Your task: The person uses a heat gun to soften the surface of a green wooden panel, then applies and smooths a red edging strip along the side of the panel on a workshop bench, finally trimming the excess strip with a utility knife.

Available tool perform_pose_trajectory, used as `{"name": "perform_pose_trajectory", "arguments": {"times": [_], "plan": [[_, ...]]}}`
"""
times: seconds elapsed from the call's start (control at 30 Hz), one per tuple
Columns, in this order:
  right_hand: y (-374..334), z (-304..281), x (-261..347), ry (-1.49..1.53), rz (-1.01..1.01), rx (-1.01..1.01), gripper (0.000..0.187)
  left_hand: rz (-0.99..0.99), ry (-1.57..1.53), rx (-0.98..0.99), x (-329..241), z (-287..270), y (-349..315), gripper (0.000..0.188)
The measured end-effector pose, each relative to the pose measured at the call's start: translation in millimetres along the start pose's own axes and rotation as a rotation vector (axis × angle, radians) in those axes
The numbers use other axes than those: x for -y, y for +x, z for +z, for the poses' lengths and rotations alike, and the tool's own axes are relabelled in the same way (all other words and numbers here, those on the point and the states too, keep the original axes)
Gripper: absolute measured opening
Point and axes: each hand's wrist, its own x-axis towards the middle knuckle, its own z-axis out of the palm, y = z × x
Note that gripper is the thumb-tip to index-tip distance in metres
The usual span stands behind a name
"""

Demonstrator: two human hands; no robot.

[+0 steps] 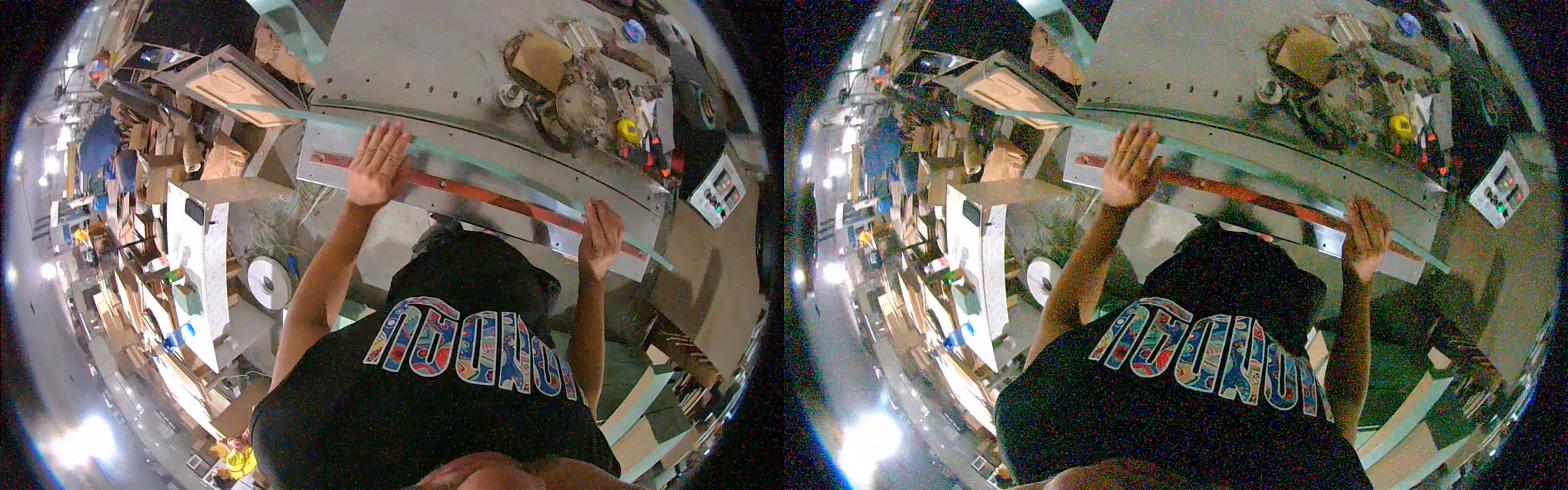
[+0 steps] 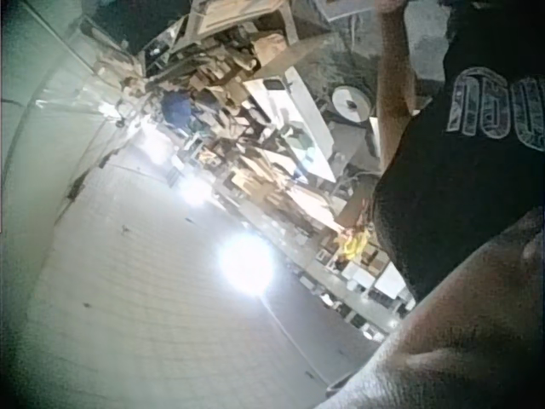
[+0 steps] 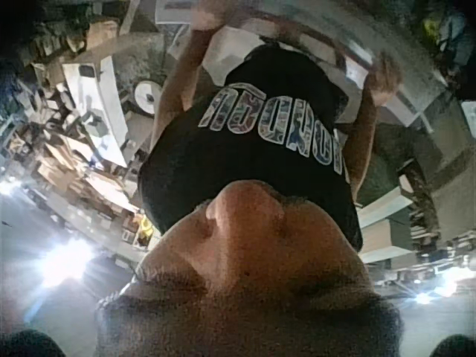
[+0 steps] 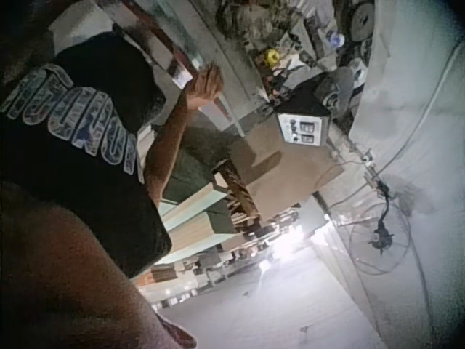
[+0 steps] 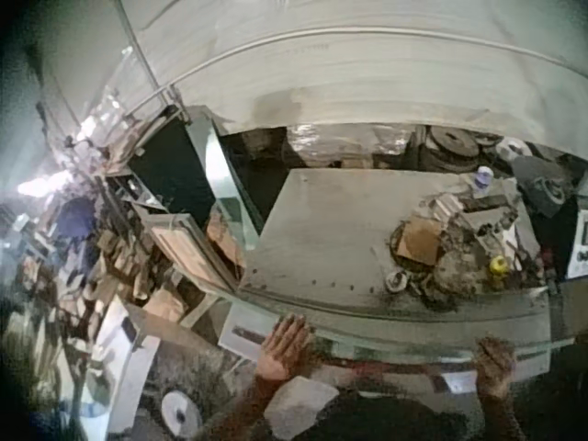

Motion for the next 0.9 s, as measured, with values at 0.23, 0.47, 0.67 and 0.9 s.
{"name": "perform_pose_trajectory", "arguments": {"times": [0.23,0.47,0.67,0.9], "plan": [[1.0,-5.0,0.3,0.049,0.019,0.044,0.042,-0.133,0.163,-0.034,83.5,-28.3,-20.9,0.057],[-0.4,-10.9,-2.2,0.068,0.064,0.097,0.046,-0.086,0.272,-0.034,168.7,-75.2,-15.1,0.040],[-0.1,-12.2,-9.9,0.112,0.098,0.158,0.047,-0.102,0.223,0.296,251.1,-119.8,-4.6,0.034],[9.7,-17.3,-3.9,0.207,0.121,0.132,0.048,-0.156,0.222,0.495,287.5,-147.0,23.3,0.031]]}}
